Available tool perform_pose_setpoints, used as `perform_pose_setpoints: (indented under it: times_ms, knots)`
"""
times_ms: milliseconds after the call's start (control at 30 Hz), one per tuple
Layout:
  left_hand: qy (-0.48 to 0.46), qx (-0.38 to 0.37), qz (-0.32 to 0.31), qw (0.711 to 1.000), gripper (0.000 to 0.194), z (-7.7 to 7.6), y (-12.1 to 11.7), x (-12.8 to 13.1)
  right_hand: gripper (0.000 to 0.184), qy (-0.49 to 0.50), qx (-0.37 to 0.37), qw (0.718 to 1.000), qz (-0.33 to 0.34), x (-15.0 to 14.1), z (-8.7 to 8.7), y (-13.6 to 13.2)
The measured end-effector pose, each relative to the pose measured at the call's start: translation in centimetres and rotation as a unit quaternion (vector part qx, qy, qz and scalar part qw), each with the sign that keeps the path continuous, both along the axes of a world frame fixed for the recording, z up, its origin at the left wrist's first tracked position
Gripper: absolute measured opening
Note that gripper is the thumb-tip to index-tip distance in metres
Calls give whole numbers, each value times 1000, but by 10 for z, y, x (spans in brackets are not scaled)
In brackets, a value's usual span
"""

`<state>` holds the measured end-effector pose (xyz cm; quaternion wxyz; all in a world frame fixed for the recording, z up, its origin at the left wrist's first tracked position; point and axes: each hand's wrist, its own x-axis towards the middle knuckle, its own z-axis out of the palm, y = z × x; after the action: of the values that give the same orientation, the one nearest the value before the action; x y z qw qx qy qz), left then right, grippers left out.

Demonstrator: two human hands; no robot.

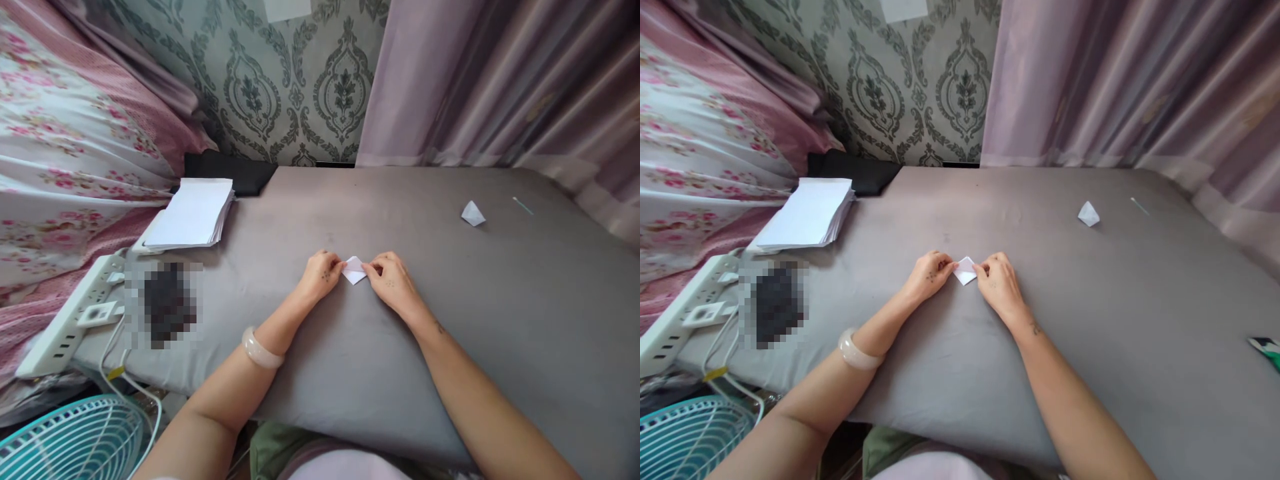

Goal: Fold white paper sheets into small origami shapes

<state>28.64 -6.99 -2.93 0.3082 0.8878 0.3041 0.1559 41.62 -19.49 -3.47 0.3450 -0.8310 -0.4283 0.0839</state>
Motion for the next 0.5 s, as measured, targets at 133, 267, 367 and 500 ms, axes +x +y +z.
perform_pose_setpoints:
  times_ms: [133, 267, 367, 500]
  knots:
    - [6, 9, 15, 1000, 14, -1, -1, 2, 21, 0, -8, 1000, -17, 1, -2, 2]
    - [9, 8, 25, 1000, 13, -1, -2, 2, 21, -8, -5, 1000, -17, 1, -3, 3]
    - [8, 2, 25, 1000, 13, -2, -3, 2, 21, -4, -7, 1000, -19, 1, -4, 3]
    - [19, -2, 24, 1000, 11, -5, -4, 2, 22, 4, -9, 1000, -17, 2, -6, 3]
